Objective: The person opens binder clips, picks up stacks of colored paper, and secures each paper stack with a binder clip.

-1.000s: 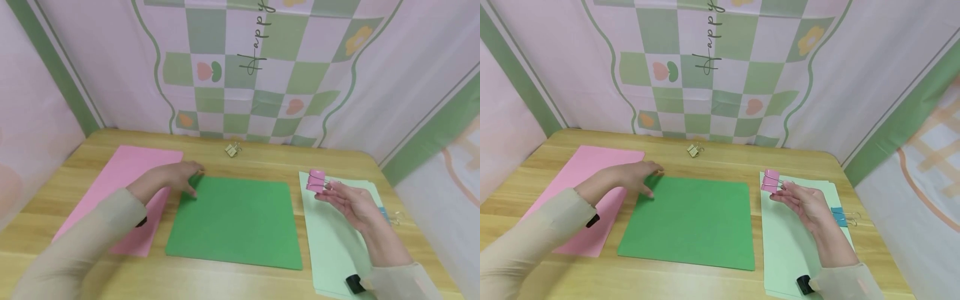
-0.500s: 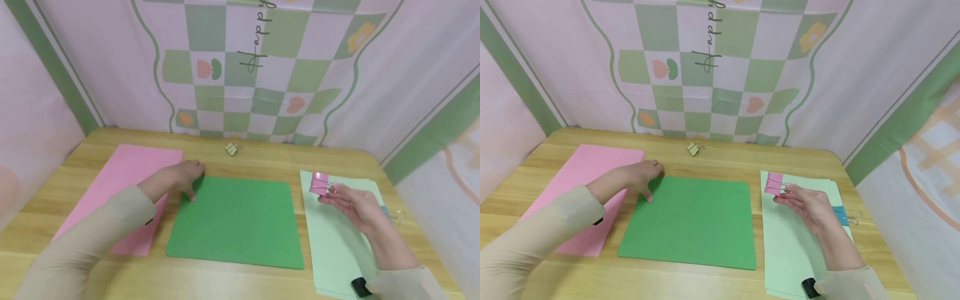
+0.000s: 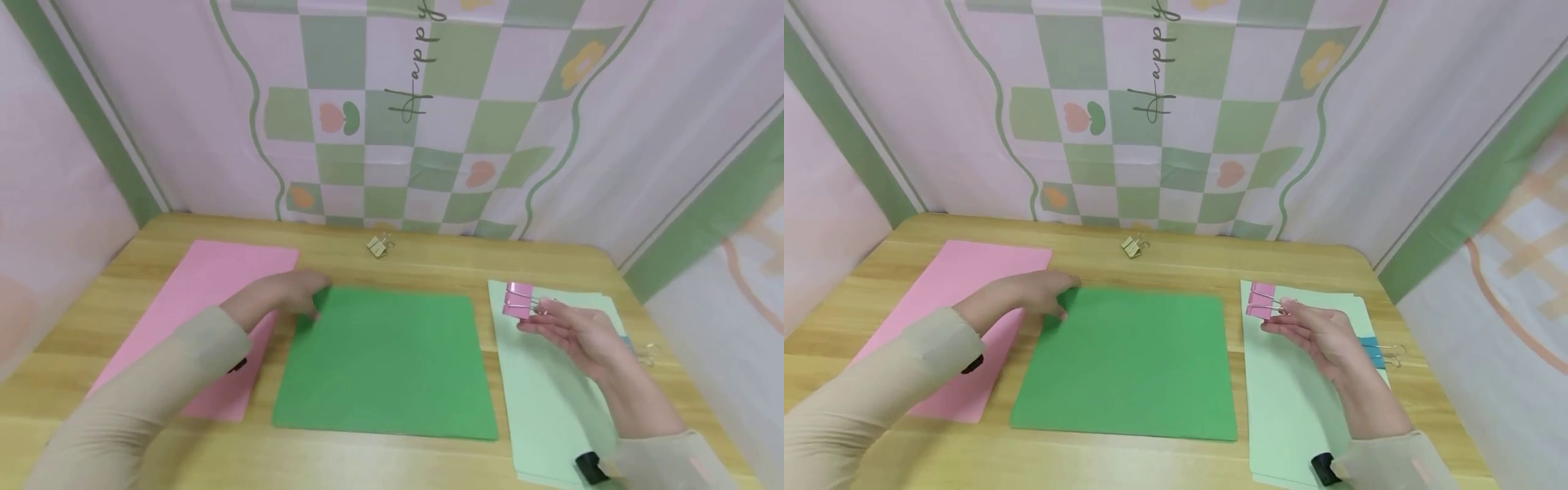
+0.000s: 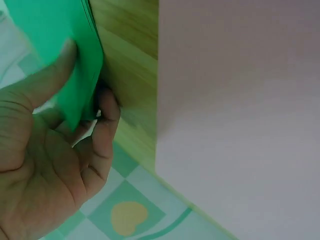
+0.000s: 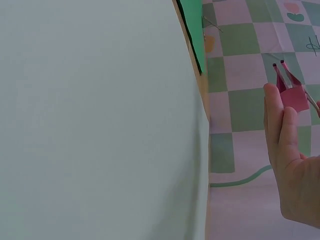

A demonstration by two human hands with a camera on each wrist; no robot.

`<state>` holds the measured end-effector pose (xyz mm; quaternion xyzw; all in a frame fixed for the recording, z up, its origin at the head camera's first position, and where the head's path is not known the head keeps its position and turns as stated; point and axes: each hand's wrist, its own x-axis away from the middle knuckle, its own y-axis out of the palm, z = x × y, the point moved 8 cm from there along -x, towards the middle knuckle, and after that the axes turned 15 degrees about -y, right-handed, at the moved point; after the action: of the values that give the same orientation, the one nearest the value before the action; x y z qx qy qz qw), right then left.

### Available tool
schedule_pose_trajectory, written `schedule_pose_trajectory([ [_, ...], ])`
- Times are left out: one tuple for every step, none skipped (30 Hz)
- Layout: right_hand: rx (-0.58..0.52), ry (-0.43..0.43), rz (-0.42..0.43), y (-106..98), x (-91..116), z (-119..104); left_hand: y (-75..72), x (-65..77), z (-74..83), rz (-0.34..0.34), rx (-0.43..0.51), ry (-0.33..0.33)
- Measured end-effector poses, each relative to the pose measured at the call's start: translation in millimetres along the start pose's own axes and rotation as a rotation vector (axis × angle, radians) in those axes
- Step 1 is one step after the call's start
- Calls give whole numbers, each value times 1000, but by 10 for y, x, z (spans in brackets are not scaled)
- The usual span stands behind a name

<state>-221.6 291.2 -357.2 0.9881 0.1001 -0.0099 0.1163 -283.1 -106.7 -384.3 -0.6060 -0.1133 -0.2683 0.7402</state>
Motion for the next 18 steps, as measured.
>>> schedule_pose_trajectory([
  [6, 3, 0, 2, 2, 2, -8, -15, -17, -3, 19, 11],
  [10, 6, 2, 3, 4, 4, -18, -31, -29, -3, 33, 27],
  [10, 8, 5, 1, 8, 5, -31, -48, -38, -3, 38, 44],
  [9, 10, 8, -1, 10, 11, -41, -61, -47, -6, 43, 60],
  [7, 12, 11, -5, 14, 16, -55, -72, -53, -11, 49, 80],
  [5, 12, 13, -10, 17, 20, -67, -82, -58, -15, 47, 101],
  [2, 11, 14, -15, 20, 22, -85, -88, -62, -21, 49, 119],
  [4, 10, 13, -20, 23, 24, -104, -92, -67, -31, 59, 133],
  [2, 10, 13, -25, 26, 26, -124, -92, -73, -41, 67, 145],
  [4, 9, 12, -30, 28, 28, -141, -88, -84, -57, 82, 149],
  [3, 10, 12, -35, 30, 29, -156, -85, -101, -72, 101, 146],
  [5, 10, 10, -39, 32, 31, -167, -83, -125, -93, 130, 134],
  [5, 10, 9, -42, 34, 32, -180, -77, -149, -110, 156, 120],
  [7, 12, 8, -45, 35, 34, -187, -75, -171, -126, 179, 112],
  [8, 11, 7, -46, 35, 35, -196, -73, -190, -135, 191, 110],
  [10, 11, 3, -46, 35, 36, -203, -71, -209, -147, 213, 104],
  [13, 11, -1, -44, 34, 38, -211, -69, -218, -156, 232, 112],
  [15, 10, -4, -43, 34, 40, -215, -69, -221, -168, 245, 122],
])
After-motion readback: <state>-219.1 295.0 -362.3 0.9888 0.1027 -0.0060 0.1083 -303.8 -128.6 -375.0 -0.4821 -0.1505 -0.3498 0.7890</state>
